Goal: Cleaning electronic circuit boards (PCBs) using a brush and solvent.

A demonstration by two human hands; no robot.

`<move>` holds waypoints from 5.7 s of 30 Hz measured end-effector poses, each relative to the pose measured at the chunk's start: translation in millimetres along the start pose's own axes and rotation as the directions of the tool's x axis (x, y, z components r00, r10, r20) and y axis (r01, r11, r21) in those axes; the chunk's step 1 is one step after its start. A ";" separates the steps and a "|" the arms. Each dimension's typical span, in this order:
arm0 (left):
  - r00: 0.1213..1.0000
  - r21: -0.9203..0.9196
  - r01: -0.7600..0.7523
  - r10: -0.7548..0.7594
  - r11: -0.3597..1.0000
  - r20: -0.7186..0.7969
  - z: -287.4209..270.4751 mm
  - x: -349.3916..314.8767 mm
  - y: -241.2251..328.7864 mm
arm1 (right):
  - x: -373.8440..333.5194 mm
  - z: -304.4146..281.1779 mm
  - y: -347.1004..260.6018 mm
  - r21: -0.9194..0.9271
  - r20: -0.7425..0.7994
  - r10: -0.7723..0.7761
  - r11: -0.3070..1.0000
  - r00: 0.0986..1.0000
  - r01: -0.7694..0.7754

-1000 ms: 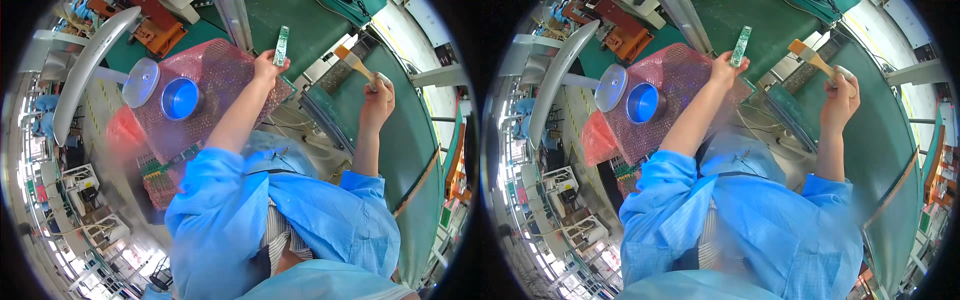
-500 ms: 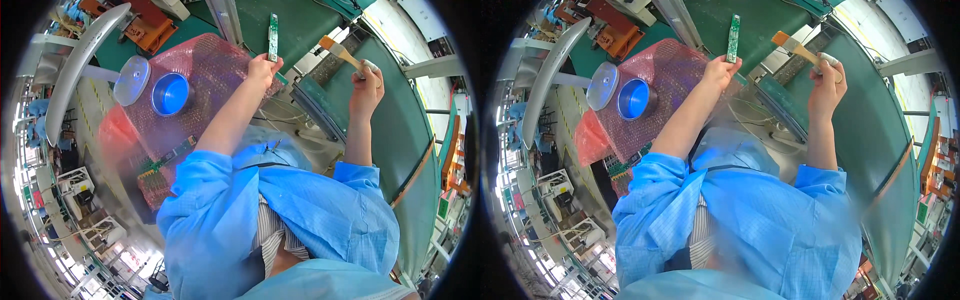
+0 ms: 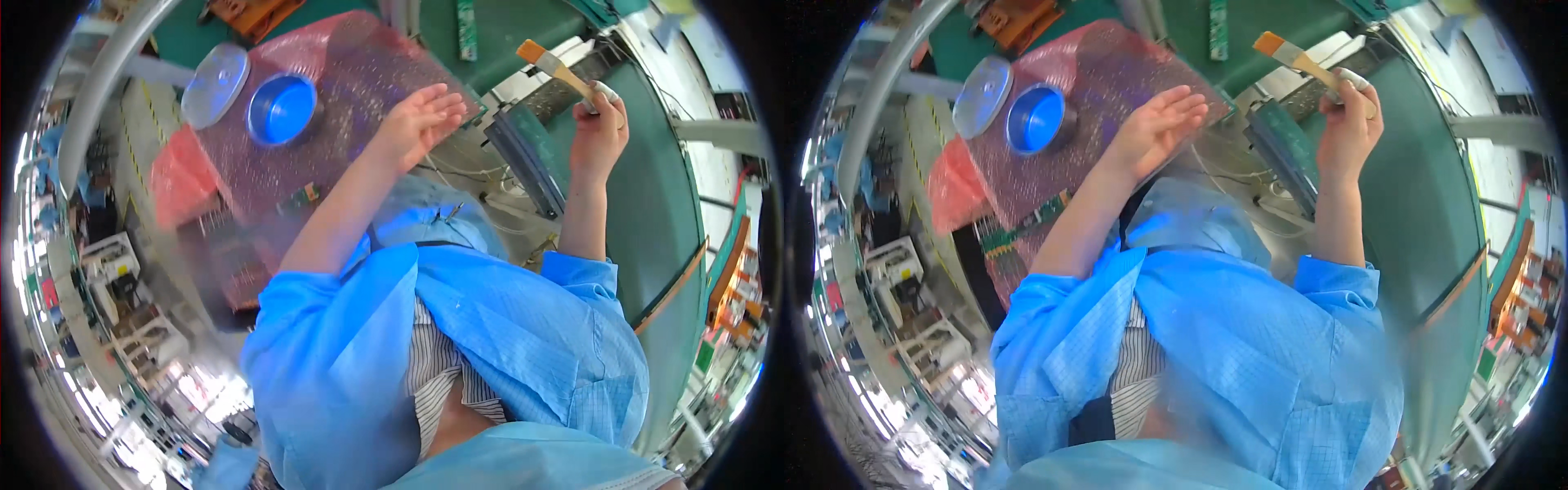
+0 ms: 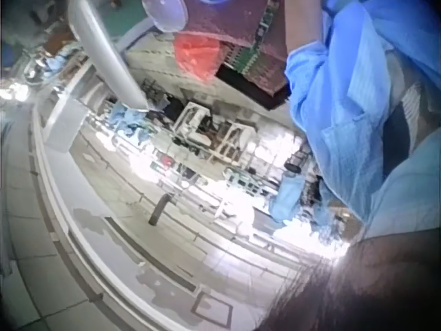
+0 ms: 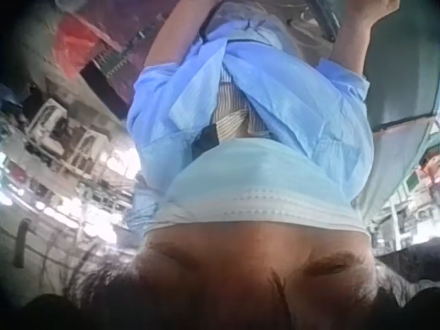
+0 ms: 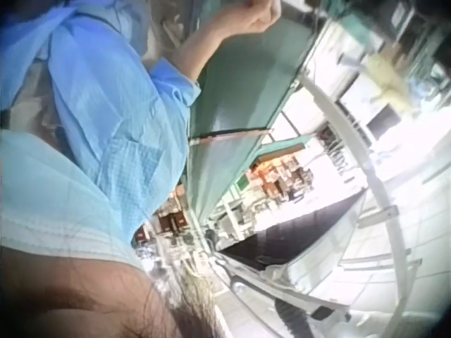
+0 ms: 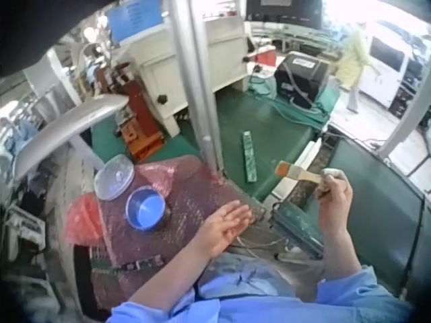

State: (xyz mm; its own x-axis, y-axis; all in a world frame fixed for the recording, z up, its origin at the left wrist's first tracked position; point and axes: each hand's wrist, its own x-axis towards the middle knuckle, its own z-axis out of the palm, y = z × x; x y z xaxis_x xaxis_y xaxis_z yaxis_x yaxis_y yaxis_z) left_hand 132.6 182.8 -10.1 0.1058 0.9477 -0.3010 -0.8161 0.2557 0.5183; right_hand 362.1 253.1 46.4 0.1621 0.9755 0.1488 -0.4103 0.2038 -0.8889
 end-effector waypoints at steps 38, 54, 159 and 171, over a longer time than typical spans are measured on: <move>0.409 0.754 0.639 0.898 -0.154 -0.163 -107.8 -214.9 56.9 | -66.8 220.1 149.4 -0.480 0.644 0.271 0.871 0.715 0.102; 0.431 0.589 -0.653 0.873 0.476 -0.228 -86.1 -275.3 96.9 | -33.5 204.4 127.6 -0.466 0.627 0.307 0.884 0.716 0.030; 0.890 -0.177 -0.455 0.451 0.873 -0.067 -114.3 -197.4 77.7 | -104.6 211.1 15.2 -0.101 0.988 0.137 0.919 -0.070 0.381; 0.873 -0.159 -0.488 0.476 0.858 -0.109 -109.8 -204.2 77.4 | -113.2 206.4 22.2 -0.098 0.995 0.101 0.926 0.013 0.365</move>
State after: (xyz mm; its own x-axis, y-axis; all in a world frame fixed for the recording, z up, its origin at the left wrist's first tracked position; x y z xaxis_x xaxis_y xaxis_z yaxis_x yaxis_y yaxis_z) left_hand -14.6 -11.9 3.5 -0.3578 0.9281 -0.1031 -0.8424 -0.2731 0.4645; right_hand 149.5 164.4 99.2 -0.9320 0.1155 0.3435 -0.2324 0.5367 -0.8111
